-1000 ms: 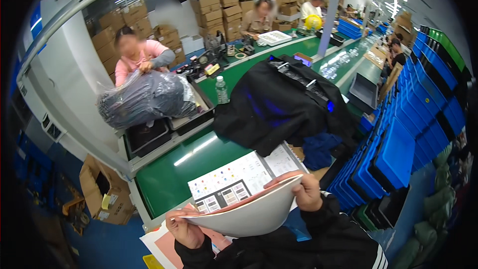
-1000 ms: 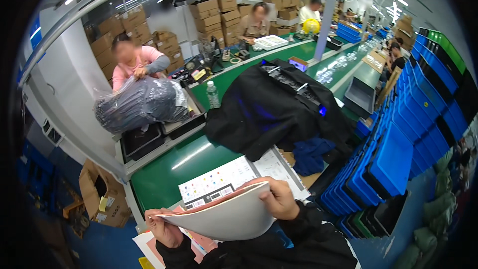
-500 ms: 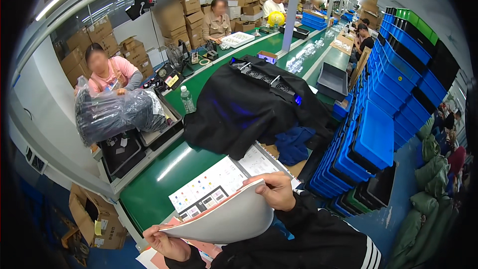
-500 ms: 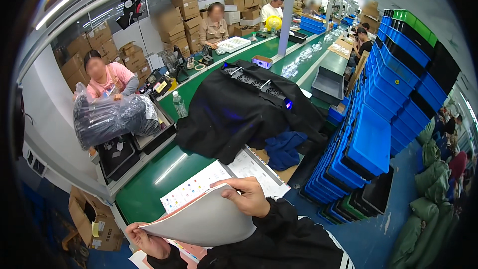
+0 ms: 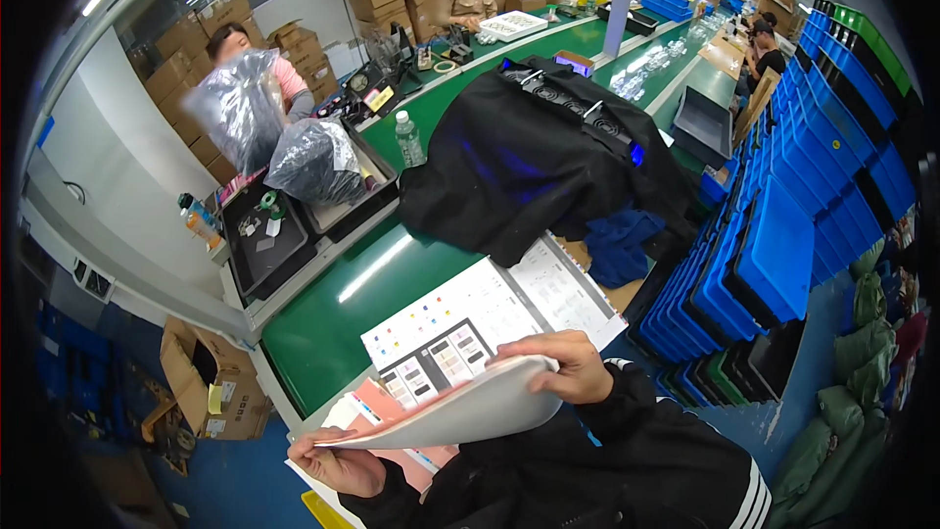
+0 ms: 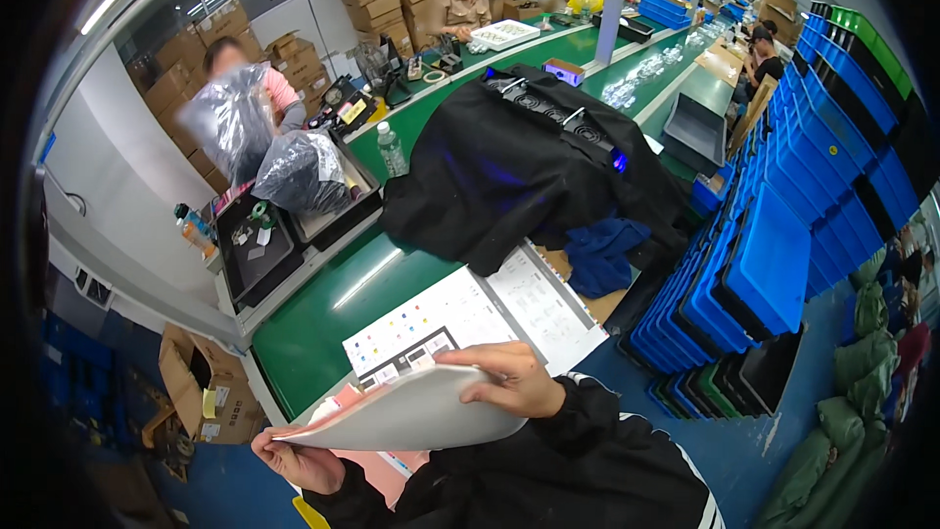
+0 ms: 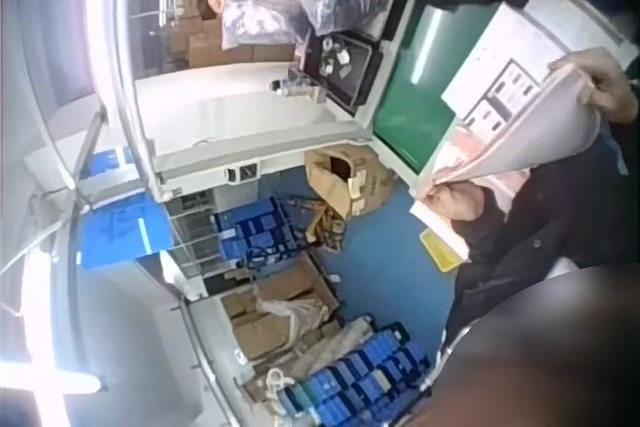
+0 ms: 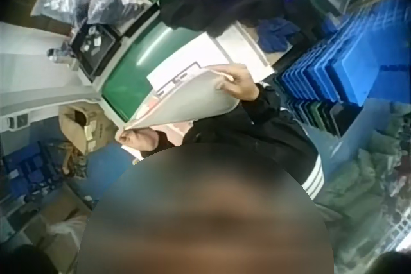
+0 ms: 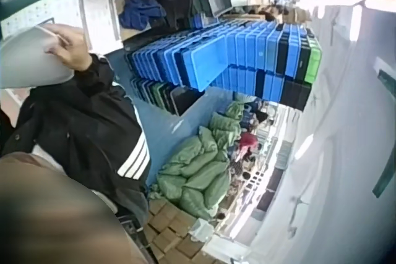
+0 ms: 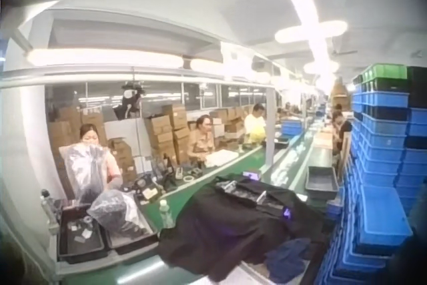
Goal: Organize and sort printed labels and paper documents on a factory workbench.
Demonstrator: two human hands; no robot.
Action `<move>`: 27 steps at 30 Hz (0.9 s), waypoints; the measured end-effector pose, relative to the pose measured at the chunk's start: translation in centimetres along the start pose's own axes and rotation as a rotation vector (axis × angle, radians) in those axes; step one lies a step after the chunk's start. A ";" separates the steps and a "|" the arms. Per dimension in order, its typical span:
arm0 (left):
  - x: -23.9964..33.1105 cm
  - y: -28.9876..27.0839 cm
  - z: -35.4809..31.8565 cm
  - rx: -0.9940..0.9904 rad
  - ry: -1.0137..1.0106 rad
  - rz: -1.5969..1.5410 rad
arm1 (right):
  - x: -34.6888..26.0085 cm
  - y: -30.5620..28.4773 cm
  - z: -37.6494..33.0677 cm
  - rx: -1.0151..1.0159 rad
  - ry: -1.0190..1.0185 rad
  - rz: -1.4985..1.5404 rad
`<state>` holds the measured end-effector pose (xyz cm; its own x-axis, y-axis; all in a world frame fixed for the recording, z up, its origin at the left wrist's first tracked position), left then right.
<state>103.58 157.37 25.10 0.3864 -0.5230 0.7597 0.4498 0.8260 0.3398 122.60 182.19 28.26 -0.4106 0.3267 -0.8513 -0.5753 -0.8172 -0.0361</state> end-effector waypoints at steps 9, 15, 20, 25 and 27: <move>-0.8 -2.6 -1.0 0.255 -0.026 0.010 | 1.4 -0.3 -0.8 -0.051 0.108 -0.149; -1.1 -2.3 -0.7 0.163 -0.067 0.053 | 1.7 -0.6 -1.1 0.133 0.172 -0.244; -2.8 -3.7 -1.6 0.230 -0.143 -0.010 | 1.7 0.5 -0.5 0.049 0.213 -0.207; -2.0 -5.7 -3.9 0.418 -0.192 -0.051 | 4.6 -0.1 -2.8 -0.102 0.346 -0.180; -2.9 -5.4 -4.5 0.434 -0.250 -0.091 | 3.6 -1.5 -3.7 -0.079 0.278 -0.384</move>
Point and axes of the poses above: each hand's wrist, its own z-axis towards the middle knuckle, its own y-axis out of the palm, x = y × z, the point moved 8 cm from there along z, towards the middle knuckle, and after that the axes turned 1 degree about -x, right-handed, at the moved point
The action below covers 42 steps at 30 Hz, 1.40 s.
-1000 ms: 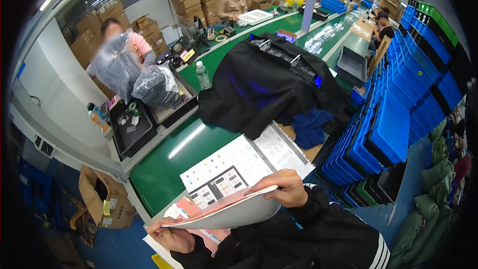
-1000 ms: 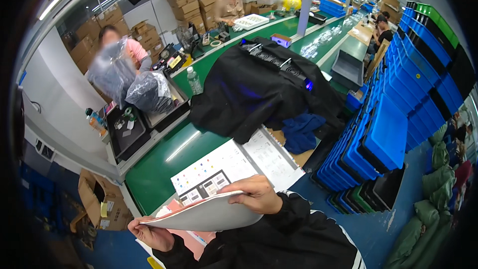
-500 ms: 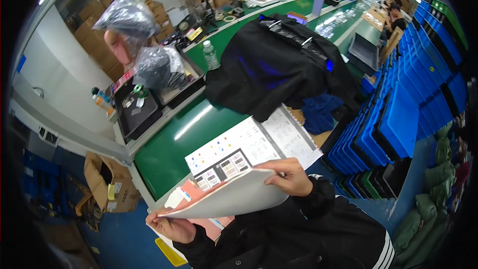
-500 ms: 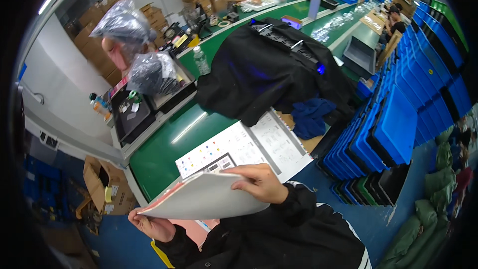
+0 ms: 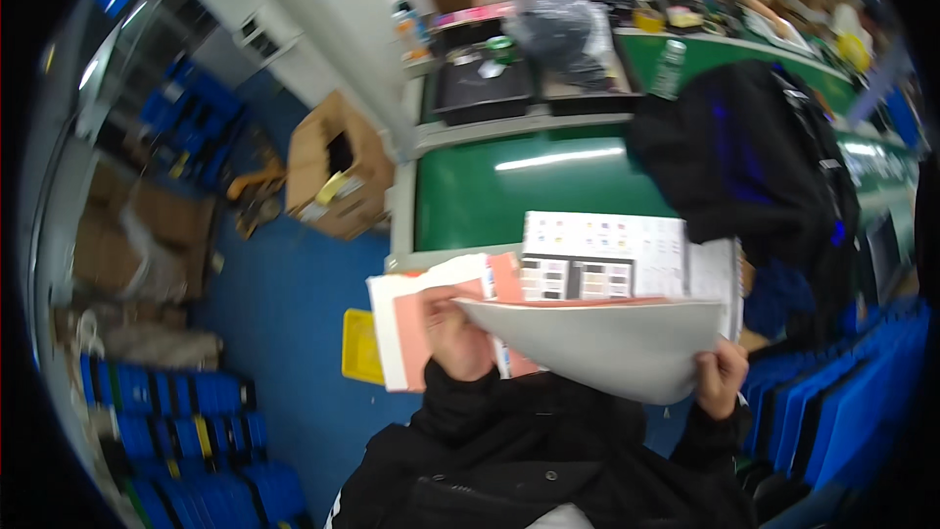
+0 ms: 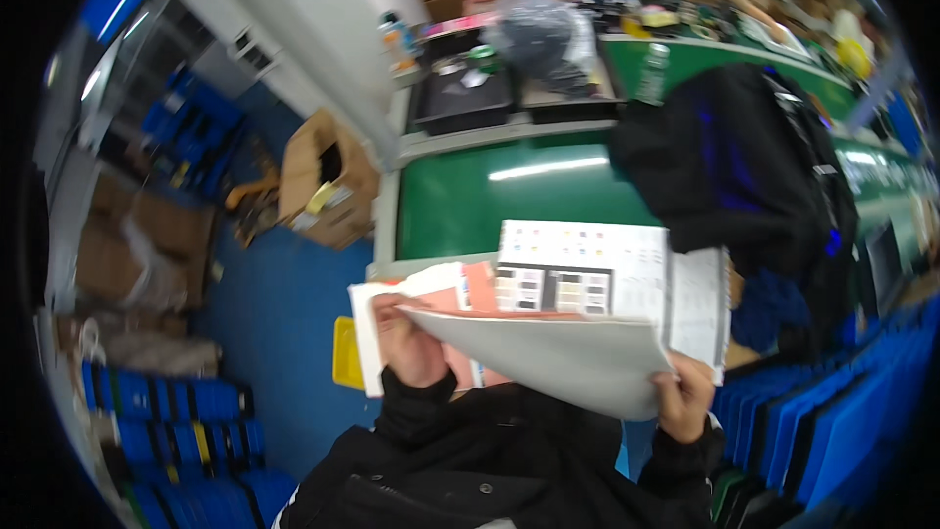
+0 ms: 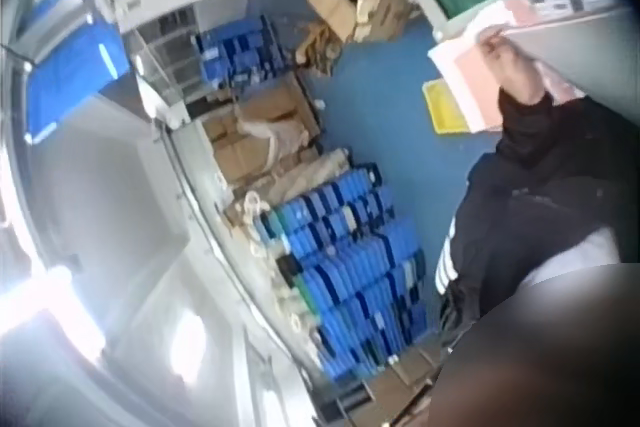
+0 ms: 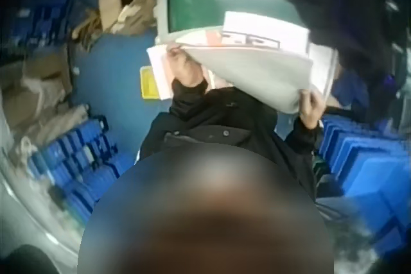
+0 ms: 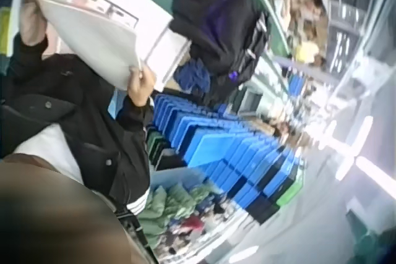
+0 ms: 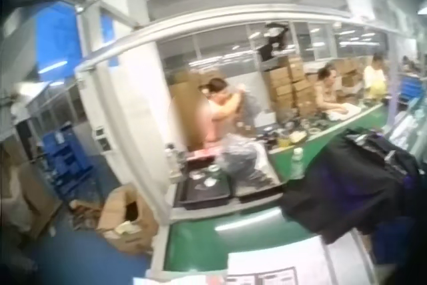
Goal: Organize and sort printed labels and paper documents on a factory workbench.
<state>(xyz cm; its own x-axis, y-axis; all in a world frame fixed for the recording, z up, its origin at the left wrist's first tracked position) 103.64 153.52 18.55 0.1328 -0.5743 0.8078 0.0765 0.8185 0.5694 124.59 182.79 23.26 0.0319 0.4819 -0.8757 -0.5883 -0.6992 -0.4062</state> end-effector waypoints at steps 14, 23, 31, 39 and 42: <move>-4.2 -1.3 -2.1 0.167 -0.315 -0.196 | 2.6 -3.0 -0.5 -0.143 -0.079 -0.242; -4.3 -1.8 -3.0 0.109 -0.290 -0.264 | 5.4 -2.0 0.9 -0.222 0.168 -0.185; -3.5 -3.3 -3.1 0.152 -0.251 -0.170 | 5.5 -0.2 3.4 -0.098 0.070 -0.084; -2.6 -6.1 -2.0 0.170 -0.176 -0.174 | 10.0 1.3 3.1 -0.171 -0.028 0.056; -2.8 -7.2 -2.3 0.229 -0.188 -0.175 | 5.9 1.4 2.6 -0.324 -0.027 -0.286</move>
Point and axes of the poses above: each hand's wrist, its own z-axis towards the middle knuckle, its own y-axis out of the palm, x = y × z, the point moved 8 cm from there along z, towards the middle knuckle, and after that the axes turned 1 degree about -x, right-handed, at the moved point
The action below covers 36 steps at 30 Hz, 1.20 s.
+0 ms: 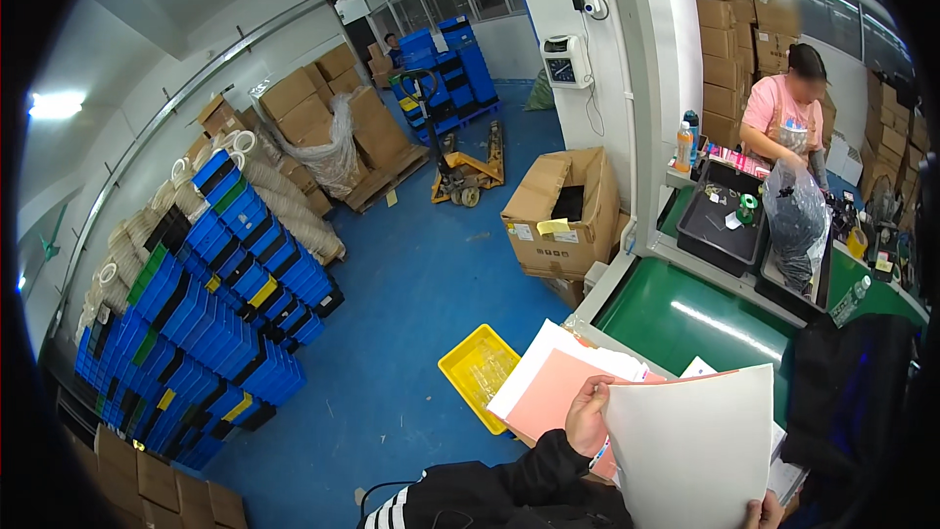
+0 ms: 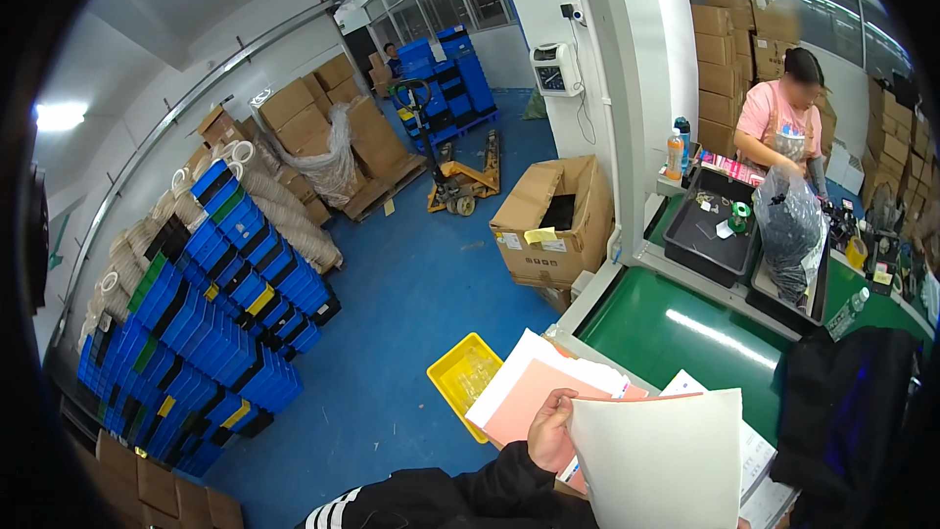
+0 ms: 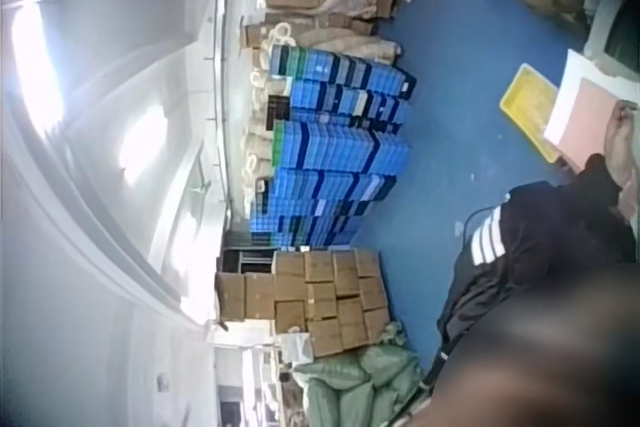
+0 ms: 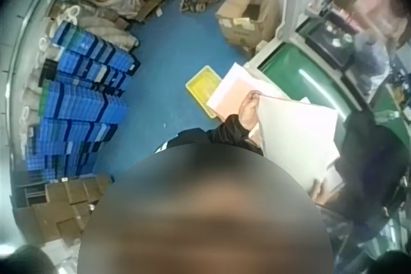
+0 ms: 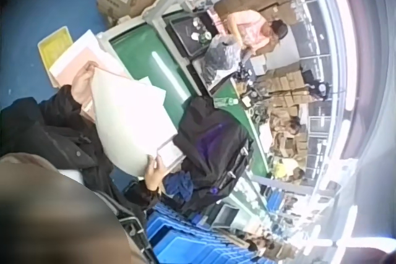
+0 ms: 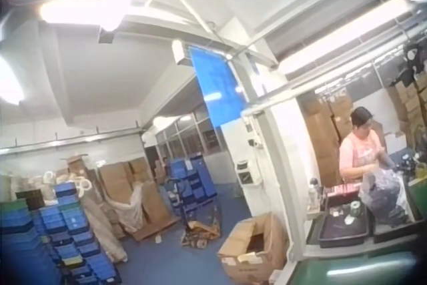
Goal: Organize and sort printed labels and paper documents on a factory workbench.
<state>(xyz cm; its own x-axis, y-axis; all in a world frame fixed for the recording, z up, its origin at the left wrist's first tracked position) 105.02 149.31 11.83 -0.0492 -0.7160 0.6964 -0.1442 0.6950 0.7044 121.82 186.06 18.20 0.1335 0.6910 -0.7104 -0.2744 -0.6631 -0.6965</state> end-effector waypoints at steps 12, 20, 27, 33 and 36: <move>2.5 -0.4 -0.3 0.058 0.053 -0.104 | -6.5 0.4 3.5 -0.152 -0.341 0.124; 3.8 -2.1 -0.3 0.062 0.132 -0.123 | -4.7 1.4 2.9 -0.290 0.001 -0.110; 3.3 -3.9 0.2 0.145 0.160 -0.211 | -4.9 1.1 3.3 -0.361 -0.001 -0.222; 5.5 -2.9 -0.8 0.197 0.155 -0.193 | -8.6 -0.5 4.1 -0.234 -0.167 -0.117; 5.1 -2.9 -1.0 0.204 0.148 -0.189 | -7.9 -1.7 3.5 -0.100 -0.148 -0.047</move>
Point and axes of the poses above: each hand's wrist, its own z-axis towards the middle knuckle, its own y-axis out of the palm, x = y × z, the point moved 8 cm from there along z, towards the middle knuckle, and after that the axes turned 1 degree about -x, right-handed, at the moved point
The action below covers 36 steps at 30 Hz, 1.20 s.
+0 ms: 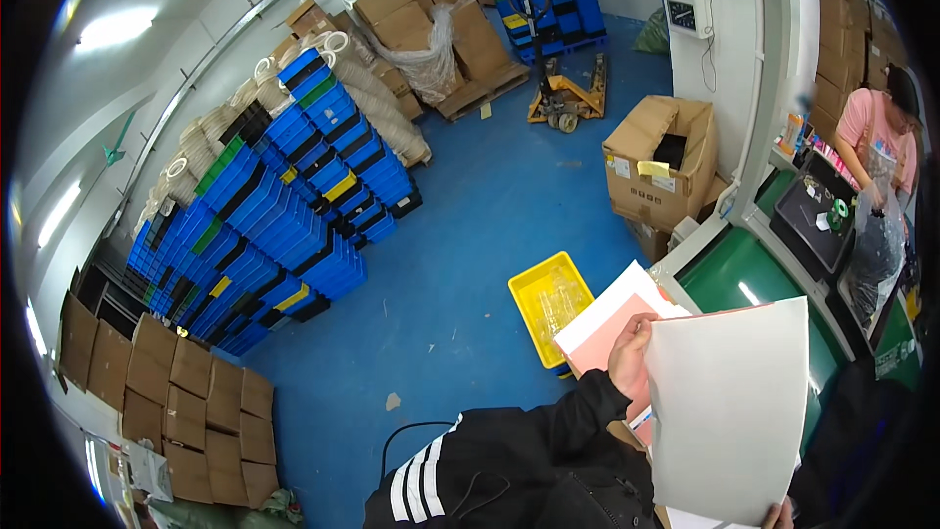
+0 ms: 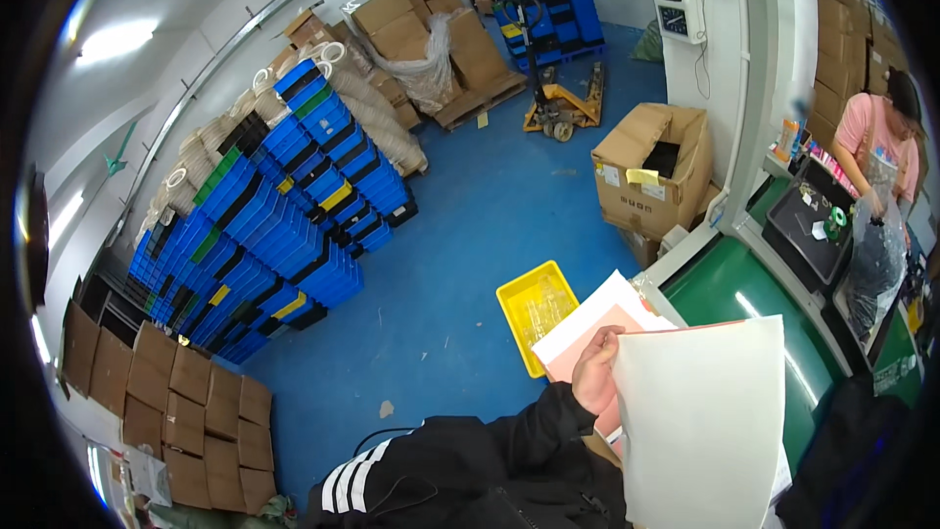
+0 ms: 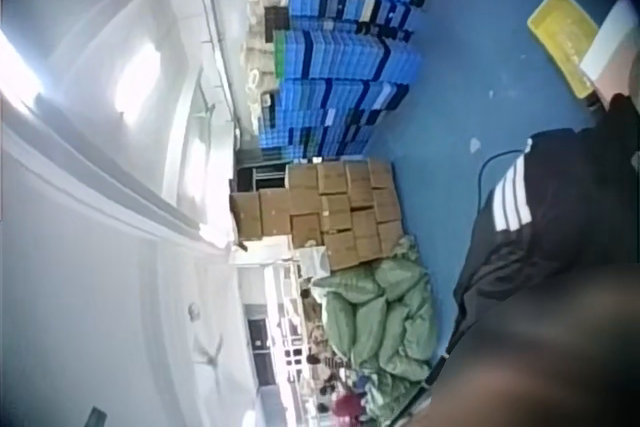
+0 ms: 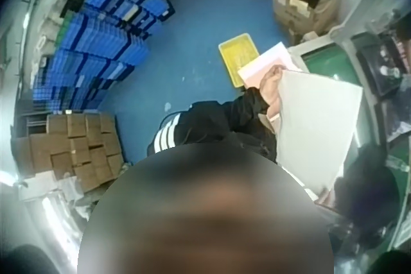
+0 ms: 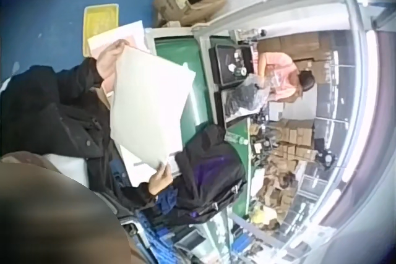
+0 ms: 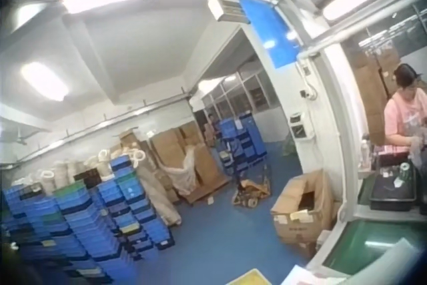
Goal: Organize and sort printed labels and paper documents on a factory workbench.
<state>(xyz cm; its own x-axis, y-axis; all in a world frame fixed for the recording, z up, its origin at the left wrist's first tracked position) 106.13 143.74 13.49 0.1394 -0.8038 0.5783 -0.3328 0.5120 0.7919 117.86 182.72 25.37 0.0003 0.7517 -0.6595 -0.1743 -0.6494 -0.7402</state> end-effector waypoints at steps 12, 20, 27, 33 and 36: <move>-3.5 -0.7 0.7 0.091 -0.129 -0.044 | 13.0 0.4 -4.2 0.261 0.170 0.419; -7.3 -0.6 1.1 -0.040 -0.229 -0.043 | 16.5 -0.5 -6.3 0.254 0.322 0.497; -9.2 0.0 0.2 -0.017 -0.281 -0.011 | 13.2 -2.2 -7.5 0.265 0.219 0.318; -9.6 1.4 2.2 -0.379 -0.324 0.648 | 8.4 -6.0 -4.6 0.663 0.332 0.167; -9.1 3.6 0.8 -0.603 -0.210 1.214 | 10.7 -5.3 -4.5 0.480 0.251 0.490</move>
<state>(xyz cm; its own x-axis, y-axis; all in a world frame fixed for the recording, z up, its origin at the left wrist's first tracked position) 102.95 152.61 10.91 -0.1064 0.2375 0.9655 0.3179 0.9282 -0.1933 123.21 193.69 21.62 0.0273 0.3008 -0.9533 -0.6252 -0.7390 -0.2511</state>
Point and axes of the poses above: each hand's wrist, its own z-axis towards the middle knuckle, its own y-axis out of the palm, x = y × z, the point moved 8 cm from there along z, towards the middle knuckle, and after that the axes turned 1 degree about -x, right-handed, at the moved point
